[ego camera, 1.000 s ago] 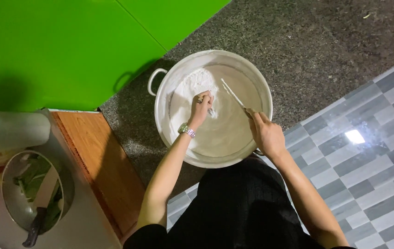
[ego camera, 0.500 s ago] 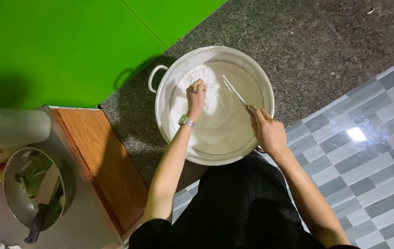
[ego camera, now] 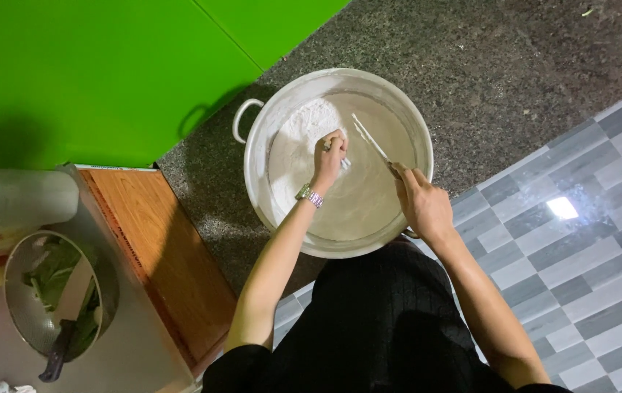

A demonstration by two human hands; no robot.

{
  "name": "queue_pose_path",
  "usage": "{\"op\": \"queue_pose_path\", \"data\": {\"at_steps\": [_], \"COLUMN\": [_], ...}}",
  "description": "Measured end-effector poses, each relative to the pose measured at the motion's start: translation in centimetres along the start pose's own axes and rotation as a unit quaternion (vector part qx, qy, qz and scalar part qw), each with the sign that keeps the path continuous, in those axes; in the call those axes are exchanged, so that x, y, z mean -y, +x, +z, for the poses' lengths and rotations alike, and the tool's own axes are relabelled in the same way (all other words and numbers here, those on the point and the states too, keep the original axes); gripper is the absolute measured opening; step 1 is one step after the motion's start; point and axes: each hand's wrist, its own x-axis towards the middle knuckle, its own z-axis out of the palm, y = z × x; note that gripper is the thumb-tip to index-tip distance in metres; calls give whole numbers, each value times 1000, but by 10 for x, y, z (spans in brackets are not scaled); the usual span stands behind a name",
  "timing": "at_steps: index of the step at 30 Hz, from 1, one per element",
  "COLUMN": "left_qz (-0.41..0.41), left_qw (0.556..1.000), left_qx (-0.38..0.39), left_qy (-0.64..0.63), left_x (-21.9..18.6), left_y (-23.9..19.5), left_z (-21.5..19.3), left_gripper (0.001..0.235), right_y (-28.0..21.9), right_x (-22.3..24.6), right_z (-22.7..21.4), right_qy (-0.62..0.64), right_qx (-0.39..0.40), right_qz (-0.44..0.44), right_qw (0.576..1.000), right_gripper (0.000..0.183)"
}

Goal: The person mixes a white powdery substance in a large white bowl using a knife. They stir the mixture in circular motions and occasionally scrape the sides of the bowl. A second person's bare feet are visible walking in the background.

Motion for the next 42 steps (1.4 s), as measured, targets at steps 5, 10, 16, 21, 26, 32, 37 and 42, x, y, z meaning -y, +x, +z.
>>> {"op": "queue_pose_path", "data": {"at_steps": [5,10,16,21,26,32,37,42], "left_qz": [-28,-23,-7,30,21,-17,9,31], "left_qw": [999,997,996,997,998,999,995,995], "left_qx": [32,57,4,-69,-59,34,77,16], "left_qy": [10,57,89,14,-20,-2,56,93], "left_x": [-7,11,28,9,24,-15,-4,19], "left_y": [-7,-4,11,17,15,-7,-6,13], "left_z": [-13,-26,-36,-20,-4,-3,-19,-35], "left_gripper": [20,18,19,19,19,18,22,19], "right_y": [1,-1,0,0,0,0,-1,-1], "right_x": [0,-2,2,2,2,1,-2,-1], "right_z": [0,2,-4,-4,-4,-1,3,1], "right_qy": [-1,-2,-10,-2,-6,-5,0,7], "right_qx": [3,3,2,3,-4,-12,-15,-12], "right_qz": [-6,-7,-12,-15,-11,-14,-15,-15], "right_qw": [1000,1000,1000,1000,1000,1000,1000,1000], "right_gripper": [26,27,25,26,25,25,25,27]}}
